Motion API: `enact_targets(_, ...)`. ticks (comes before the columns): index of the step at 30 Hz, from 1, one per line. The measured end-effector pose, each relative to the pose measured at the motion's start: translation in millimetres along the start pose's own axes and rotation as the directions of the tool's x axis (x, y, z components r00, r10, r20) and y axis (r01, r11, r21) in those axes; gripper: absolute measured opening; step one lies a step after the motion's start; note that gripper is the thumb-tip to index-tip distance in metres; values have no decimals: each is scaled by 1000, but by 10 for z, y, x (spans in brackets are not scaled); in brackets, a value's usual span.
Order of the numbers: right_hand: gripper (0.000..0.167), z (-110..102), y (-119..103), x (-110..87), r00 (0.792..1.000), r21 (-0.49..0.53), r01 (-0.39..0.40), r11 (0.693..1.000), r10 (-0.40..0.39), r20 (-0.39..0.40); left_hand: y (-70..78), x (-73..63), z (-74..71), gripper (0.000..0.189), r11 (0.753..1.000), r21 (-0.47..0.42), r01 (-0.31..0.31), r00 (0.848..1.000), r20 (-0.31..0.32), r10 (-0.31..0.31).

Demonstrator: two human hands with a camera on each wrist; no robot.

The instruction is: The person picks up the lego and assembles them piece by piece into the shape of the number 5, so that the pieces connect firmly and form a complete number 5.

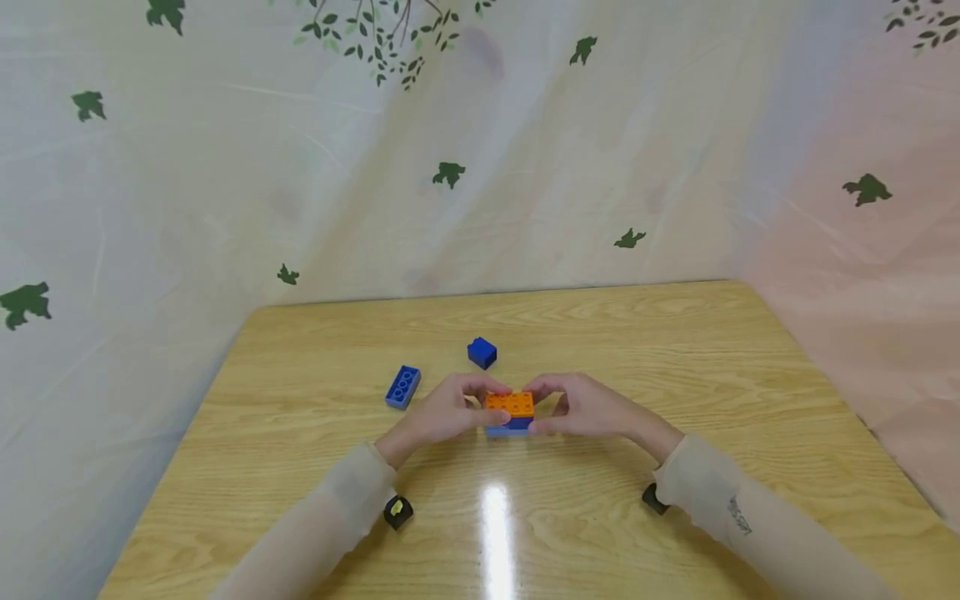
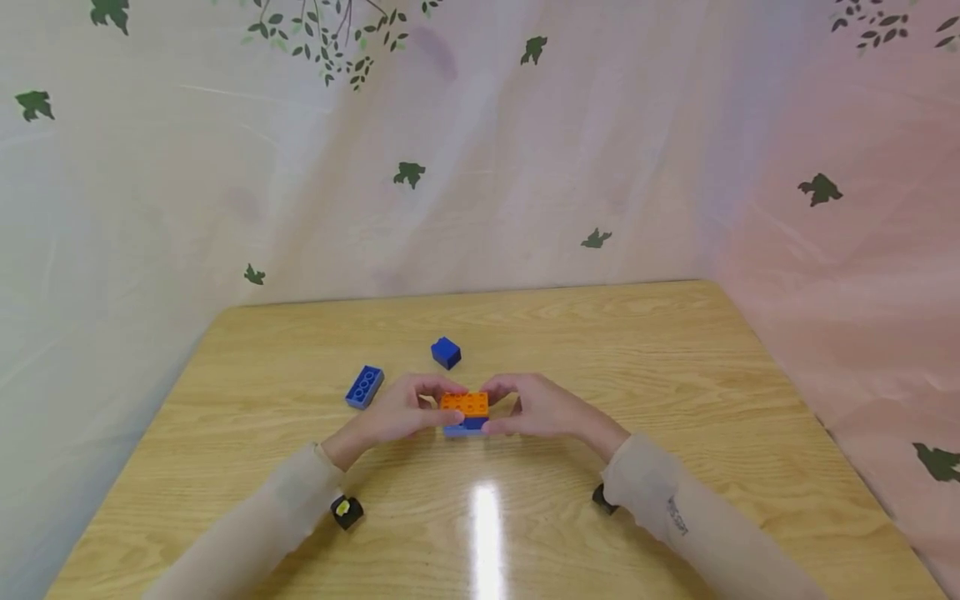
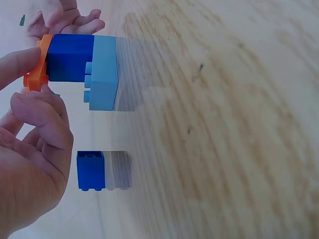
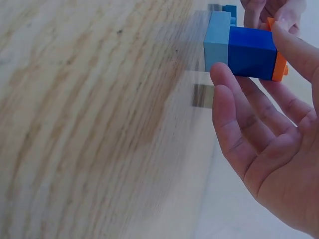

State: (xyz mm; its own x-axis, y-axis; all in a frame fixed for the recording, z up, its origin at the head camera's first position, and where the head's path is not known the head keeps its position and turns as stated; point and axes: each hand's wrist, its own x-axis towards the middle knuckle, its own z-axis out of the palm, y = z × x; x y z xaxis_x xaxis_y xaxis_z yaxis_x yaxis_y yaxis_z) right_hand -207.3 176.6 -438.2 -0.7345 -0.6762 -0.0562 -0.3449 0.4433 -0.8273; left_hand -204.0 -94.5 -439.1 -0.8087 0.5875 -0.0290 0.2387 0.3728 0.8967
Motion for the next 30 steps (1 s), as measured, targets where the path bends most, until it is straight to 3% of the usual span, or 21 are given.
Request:
enact_targets(4, 50, -31, -13, -12, 1000, 6, 29, 1000, -29, 5, -2, 19, -3, 34, 1000, -5, 0, 1000, -3, 0)
enact_targets(13, 29, -56, 0, 23, 991, 57, 126, 990, -123, -56, -14, 50, -12, 31, 999, -34, -1, 1000, 2, 2)
enact_targets(18, 27, -61, 1, 33, 993, 67, 100, 993, -95, -62, -14, 54, -10, 30, 999, -36, 6, 1000, 7, -5)
enact_targets(30, 24, -20, 23, 10, 999, 220, 18, 975, -11, -36, -39, 25, 23, 28, 999, -48, 13, 1000, 0, -13)
